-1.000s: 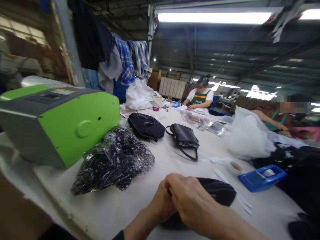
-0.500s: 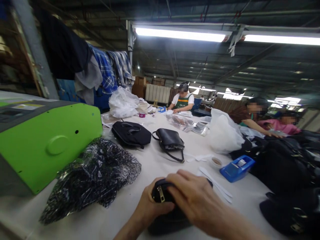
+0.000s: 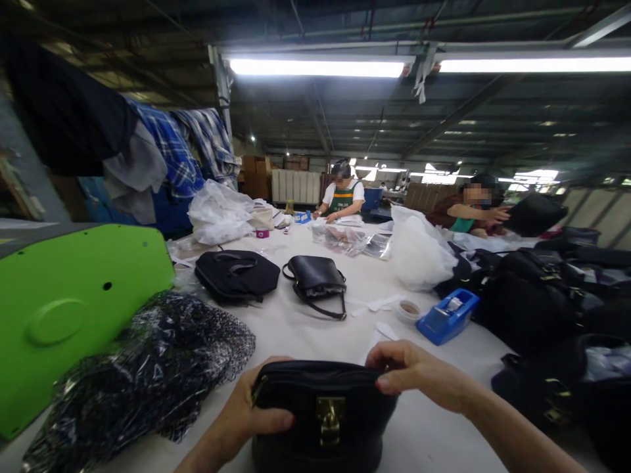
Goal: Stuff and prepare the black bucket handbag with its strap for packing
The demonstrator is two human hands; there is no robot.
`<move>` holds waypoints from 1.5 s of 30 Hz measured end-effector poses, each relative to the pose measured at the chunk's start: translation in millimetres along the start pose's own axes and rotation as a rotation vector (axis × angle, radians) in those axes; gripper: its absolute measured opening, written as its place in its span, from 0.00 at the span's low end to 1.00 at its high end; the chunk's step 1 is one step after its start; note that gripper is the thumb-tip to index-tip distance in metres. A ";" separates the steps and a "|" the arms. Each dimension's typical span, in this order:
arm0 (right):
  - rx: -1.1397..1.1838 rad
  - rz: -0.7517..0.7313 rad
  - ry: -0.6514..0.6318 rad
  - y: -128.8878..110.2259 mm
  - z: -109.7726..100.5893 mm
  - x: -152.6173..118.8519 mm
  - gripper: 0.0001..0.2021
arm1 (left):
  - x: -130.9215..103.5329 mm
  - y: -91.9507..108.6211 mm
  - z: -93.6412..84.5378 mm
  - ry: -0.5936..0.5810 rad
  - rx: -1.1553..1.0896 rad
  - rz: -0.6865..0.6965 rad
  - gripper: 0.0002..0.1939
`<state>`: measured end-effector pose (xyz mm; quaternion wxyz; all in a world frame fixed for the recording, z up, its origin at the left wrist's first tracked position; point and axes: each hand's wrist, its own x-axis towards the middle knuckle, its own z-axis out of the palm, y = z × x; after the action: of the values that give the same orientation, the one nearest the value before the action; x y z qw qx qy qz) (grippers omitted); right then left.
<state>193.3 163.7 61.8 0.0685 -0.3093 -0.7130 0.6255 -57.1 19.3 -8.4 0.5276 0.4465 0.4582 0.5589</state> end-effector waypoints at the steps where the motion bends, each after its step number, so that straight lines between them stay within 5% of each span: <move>1: 0.017 0.009 0.009 1.3 0.8 1.4 0.15 | 0.6 1.0 -1.0 -0.010 0.011 -0.008 0.32; 10: -0.085 -0.135 0.135 -1.2 9.2 -1.9 0.09 | 3.4 3.1 -0.3 0.037 0.101 -0.041 0.33; 15: -0.505 -0.563 0.398 17.3 19.2 -11.8 0.02 | 5.9 -1.0 -0.7 0.024 0.124 -0.079 0.35; 19: -0.566 -0.811 0.556 34.7 29.5 -14.7 0.04 | 5.9 -4.9 -3.6 0.046 0.181 -0.057 0.35; 23: -0.334 -0.615 0.596 40.9 24.3 -23.8 0.18 | 5.0 -6.8 -6.5 0.028 0.171 -0.074 0.35; 28: 0.025 -0.355 0.536 51.7 8.6 -35.8 0.12 | 4.0 -7.9 -3.5 0.055 0.119 -0.089 0.36; 35: 0.046 -0.323 0.414 48.6 16.9 -31.6 0.15 | 3.9 -12.3 -3.4 0.108 0.091 -0.083 0.37; 41: 0.332 -0.283 0.302 54.9 15.1 -27.1 0.24 | 3.1 -9.9 -2.4 0.080 0.084 -0.099 0.37; 45: 0.151 -0.307 0.330 48.9 17.3 -27.6 0.22 | 4.9 -8.7 0.2 0.085 0.074 -0.109 0.37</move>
<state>224.3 135.7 20.5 0.3012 -0.2893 -0.6822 0.6002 -55.6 24.4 -16.8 0.5206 0.4159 0.5241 0.5304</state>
